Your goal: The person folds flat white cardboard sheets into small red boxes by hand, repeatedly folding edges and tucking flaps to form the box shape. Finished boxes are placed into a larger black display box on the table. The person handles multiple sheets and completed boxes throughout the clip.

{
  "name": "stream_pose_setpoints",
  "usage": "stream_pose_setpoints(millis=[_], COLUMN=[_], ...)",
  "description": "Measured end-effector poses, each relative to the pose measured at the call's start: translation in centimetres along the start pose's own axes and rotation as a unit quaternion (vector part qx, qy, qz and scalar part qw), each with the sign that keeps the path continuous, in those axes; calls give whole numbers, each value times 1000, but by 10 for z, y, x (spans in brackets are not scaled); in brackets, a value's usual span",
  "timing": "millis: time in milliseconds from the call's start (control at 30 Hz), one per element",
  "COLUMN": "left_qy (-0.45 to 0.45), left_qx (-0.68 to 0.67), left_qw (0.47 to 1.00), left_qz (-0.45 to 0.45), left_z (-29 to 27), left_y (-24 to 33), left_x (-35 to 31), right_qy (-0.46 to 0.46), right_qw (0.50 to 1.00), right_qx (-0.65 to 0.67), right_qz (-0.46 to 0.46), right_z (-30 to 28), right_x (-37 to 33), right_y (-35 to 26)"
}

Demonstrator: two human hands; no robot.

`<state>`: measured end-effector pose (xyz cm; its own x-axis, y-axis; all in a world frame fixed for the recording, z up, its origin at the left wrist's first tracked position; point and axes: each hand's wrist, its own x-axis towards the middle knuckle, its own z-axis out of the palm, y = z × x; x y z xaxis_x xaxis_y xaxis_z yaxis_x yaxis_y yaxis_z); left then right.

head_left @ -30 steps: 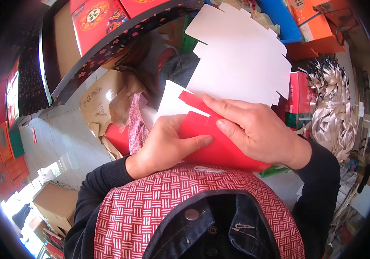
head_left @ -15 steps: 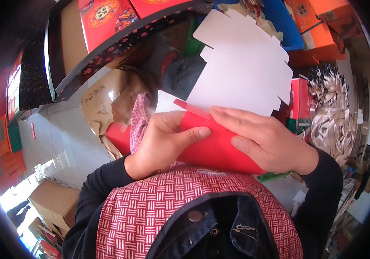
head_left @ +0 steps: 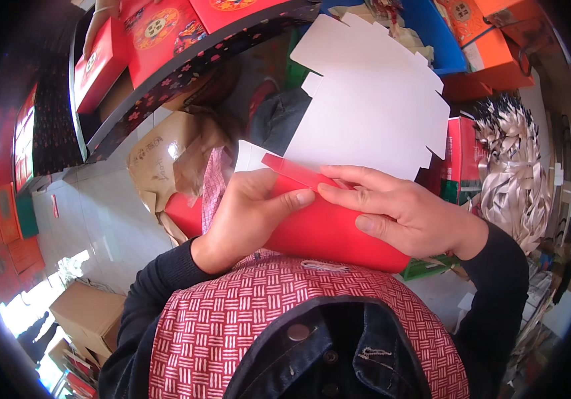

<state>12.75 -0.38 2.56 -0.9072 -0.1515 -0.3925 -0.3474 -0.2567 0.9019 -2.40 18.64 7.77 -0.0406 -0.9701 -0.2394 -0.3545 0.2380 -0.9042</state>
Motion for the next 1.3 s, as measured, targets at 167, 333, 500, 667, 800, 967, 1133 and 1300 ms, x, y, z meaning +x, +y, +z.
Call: stream_pose_setpoints(millis=[167, 333, 500, 667, 800, 967, 1133, 1300], left_qy=[-1, -106, 112, -332, -170, 0, 0, -40], left_qx=[-57, 283, 453, 308, 292, -195, -227, -236], left_qw=[996, 945, 682, 808, 938, 967, 961, 958], left_qz=[62, 125, 562, 376, 81, 165, 160, 160], left_z=[-1, 22, 71, 74, 84, 109, 109, 107], left_y=[35, 109, 130, 54, -12, -66, -65, -67], left_x=[7, 72, 104, -7, -7, 27, 39, 44], right_qy=[-18, 168, 407, 543, 584, 593, 583, 617], right_qw=[999, 976, 908, 835, 808, 788, 805, 756], right_qx=[-23, -102, 87, 62, -49, -159, 107, 208], right_qz=[29, 95, 40, 63, 60, 33, -24, -70], right_z=[-38, -7, 40, 69, 76, 90, 82, 83], right_x=[-39, -83, -81, -55, -33, -21, -28, -14], right_y=[-2, 0, 50, 66, 55, 60, 68, 76])
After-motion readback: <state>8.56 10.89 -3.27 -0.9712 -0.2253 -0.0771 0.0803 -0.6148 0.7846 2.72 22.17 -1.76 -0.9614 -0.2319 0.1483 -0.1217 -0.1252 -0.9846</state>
